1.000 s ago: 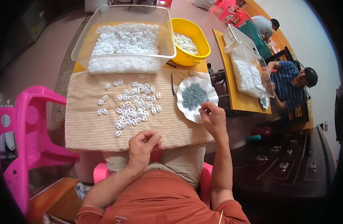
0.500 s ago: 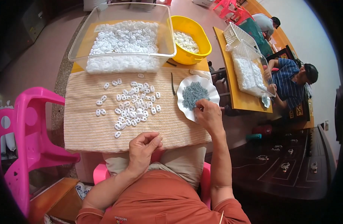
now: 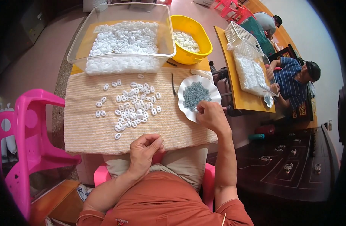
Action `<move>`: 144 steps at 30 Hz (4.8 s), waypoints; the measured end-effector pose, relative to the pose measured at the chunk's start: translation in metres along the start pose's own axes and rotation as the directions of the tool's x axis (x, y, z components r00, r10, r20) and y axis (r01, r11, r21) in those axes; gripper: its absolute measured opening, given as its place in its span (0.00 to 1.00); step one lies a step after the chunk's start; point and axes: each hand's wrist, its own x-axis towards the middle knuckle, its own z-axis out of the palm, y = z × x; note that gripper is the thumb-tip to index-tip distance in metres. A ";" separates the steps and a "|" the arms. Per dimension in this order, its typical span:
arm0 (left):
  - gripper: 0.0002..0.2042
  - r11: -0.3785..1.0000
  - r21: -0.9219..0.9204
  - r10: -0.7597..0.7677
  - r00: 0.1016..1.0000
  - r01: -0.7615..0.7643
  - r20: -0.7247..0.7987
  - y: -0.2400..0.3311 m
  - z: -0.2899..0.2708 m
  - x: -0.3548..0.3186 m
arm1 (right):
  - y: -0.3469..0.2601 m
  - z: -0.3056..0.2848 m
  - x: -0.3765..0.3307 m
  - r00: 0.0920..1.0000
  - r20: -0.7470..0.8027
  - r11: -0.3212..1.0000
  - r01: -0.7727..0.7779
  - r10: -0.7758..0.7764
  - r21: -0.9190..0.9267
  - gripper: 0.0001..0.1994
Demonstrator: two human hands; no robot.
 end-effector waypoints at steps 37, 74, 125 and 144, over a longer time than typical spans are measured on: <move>0.06 0.977 -0.107 -0.170 0.976 0.186 0.138 0.012 0.006 0.002 | -0.062 0.005 -0.046 0.955 0.062 0.696 0.165 -0.289 0.699 0.03; 0.04 0.936 0.274 0.194 0.973 -0.222 0.124 0.011 0.009 -0.009 | -0.074 0.027 -0.072 0.949 0.211 0.516 -0.063 -0.234 0.854 0.06; 0.10 0.972 -0.087 -0.206 0.969 0.219 0.136 0.013 0.000 0.001 | -0.062 0.051 -0.070 0.971 0.112 0.388 -0.022 -0.210 0.921 0.05; 0.10 0.974 -0.081 -0.201 0.973 0.211 0.113 0.009 -0.002 0.003 | -0.061 0.063 -0.070 0.975 0.142 0.404 -0.062 -0.173 0.913 0.04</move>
